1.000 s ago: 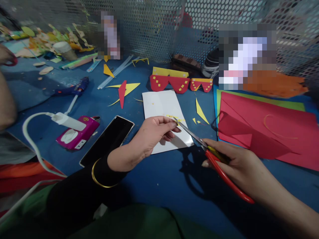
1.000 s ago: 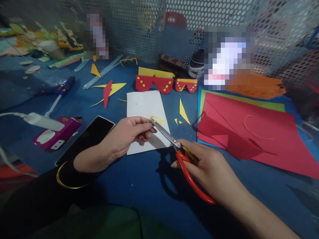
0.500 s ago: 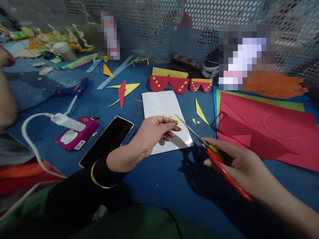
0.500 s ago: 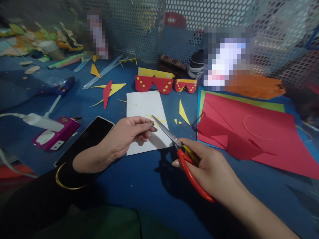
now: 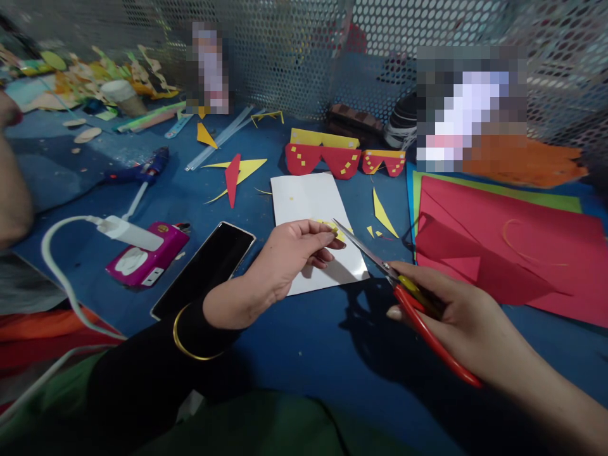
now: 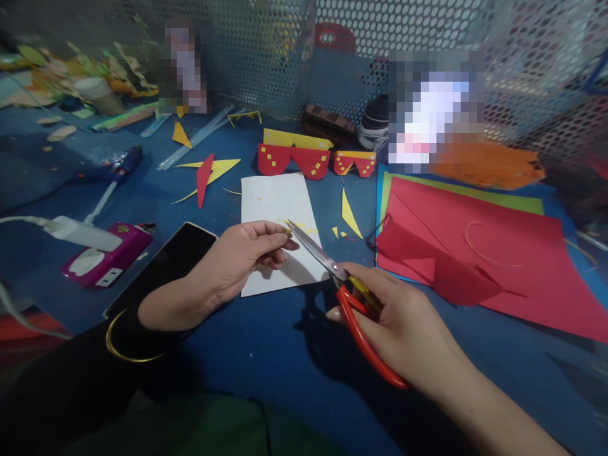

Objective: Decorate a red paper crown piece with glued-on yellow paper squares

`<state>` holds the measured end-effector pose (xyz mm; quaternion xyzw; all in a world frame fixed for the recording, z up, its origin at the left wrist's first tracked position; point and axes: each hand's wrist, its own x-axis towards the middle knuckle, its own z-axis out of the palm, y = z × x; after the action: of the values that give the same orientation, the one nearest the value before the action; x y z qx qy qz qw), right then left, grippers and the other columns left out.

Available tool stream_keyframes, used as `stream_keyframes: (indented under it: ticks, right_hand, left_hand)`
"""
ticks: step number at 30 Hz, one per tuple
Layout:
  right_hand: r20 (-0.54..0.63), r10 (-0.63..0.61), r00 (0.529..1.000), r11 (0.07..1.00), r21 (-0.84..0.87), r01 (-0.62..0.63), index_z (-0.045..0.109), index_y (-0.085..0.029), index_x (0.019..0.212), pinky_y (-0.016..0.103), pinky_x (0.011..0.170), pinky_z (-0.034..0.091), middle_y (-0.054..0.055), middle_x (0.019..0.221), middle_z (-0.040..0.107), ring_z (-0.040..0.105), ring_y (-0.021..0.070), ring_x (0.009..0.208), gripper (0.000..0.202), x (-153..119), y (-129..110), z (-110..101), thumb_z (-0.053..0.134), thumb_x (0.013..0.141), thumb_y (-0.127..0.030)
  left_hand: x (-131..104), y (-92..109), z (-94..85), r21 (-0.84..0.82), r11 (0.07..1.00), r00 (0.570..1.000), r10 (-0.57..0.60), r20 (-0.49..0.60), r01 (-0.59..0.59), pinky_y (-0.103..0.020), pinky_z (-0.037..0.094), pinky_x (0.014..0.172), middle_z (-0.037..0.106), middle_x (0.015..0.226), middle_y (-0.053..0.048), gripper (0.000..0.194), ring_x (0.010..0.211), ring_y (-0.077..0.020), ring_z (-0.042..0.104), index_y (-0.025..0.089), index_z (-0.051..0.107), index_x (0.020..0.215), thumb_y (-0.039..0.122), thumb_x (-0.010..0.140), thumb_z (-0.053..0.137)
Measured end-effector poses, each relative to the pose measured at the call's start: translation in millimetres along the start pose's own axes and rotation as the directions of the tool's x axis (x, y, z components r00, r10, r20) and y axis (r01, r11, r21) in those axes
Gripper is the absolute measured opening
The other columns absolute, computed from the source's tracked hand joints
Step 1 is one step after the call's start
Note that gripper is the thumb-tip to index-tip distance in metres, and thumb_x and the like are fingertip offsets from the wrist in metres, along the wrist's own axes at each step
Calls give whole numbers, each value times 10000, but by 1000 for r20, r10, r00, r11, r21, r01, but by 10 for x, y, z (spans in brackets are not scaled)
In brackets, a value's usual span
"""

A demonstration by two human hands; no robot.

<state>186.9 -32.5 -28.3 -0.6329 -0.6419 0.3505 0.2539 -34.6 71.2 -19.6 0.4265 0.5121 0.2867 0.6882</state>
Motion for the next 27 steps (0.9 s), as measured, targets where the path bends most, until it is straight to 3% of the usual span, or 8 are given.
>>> stream_keyframes:
  ticks: [6,11,19,27]
  right_hand:
    - [55,15,998,1000,12,-16,694,-258,1281,284,674,640,60,1029,791,782,259,858,463,-16,6,-4,727,841,-401]
    - [89,6,996,1000,6,-7,678,-258,1305,300,662,635,66,1011,792,783,227,771,403,-24,-9,-5,632,918,-360]
    - [63,-18,998,998,-53,21,721,-265,1210,278,640,603,37,923,782,757,198,712,347,-2,-50,1,653,901,-408]
    - [79,-19,997,999,-30,22,710,-275,1248,256,624,586,22,900,791,767,196,727,356,-12,-54,-16,638,909,-357]
  left_hand:
    - [-11,-7,-2,3,1000,1000,-1,-6,1,-199,426,526,723,730,-26,120,554,-72,547,160,704,789,170,893,646]
    - [-25,4,-1,33,999,999,-33,1,33,-210,395,495,710,715,-40,151,559,-84,552,162,727,768,177,894,644]
    - [-22,12,10,5,999,999,-49,-5,49,-206,392,483,690,676,-24,180,530,-73,540,163,712,745,139,900,625]
    - [-25,21,5,-9,999,999,-39,11,39,-191,391,488,682,666,-18,173,540,-65,550,157,697,753,142,910,627]
